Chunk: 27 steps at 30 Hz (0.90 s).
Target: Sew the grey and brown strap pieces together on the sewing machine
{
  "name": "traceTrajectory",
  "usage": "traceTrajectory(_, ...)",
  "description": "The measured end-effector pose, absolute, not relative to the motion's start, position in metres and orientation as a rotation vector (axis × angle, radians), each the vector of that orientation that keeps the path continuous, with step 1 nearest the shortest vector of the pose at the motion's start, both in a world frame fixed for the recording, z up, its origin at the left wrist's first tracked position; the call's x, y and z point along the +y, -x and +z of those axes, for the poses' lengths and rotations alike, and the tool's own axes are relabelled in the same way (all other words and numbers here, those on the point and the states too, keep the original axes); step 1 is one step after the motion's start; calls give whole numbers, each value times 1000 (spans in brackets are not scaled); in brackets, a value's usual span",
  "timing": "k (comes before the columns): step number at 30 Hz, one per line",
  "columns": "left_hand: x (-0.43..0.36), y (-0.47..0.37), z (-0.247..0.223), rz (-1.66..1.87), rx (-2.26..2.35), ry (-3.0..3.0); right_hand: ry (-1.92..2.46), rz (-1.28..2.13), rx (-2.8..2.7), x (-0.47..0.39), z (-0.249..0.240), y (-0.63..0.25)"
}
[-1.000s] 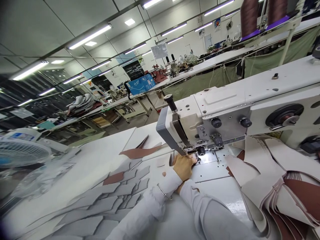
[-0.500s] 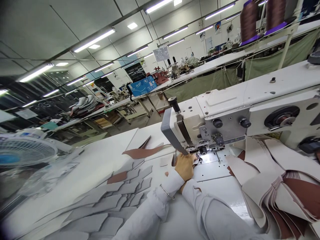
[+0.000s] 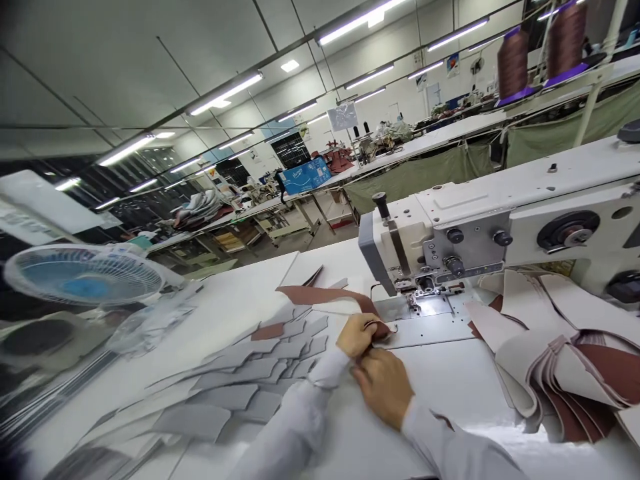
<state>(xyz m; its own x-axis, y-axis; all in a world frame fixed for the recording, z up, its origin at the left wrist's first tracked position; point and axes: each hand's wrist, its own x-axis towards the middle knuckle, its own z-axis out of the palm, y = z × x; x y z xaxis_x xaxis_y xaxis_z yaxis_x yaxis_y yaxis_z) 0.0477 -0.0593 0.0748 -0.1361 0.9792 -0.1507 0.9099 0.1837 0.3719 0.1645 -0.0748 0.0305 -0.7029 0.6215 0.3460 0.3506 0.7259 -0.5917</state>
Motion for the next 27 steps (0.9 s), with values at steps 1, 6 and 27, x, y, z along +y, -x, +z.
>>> traceTrajectory(1,-76,-43,77,449,2045,-1638,789,702,-2257,-80,30,-171)
traceTrajectory(6,-152,-49,90,1266,1555,-936,804,998,-1927,-102,38,-191)
traceTrajectory(27,-248,-60,113,1384,1719,-985,261,2056,-1735,-139,63,-212)
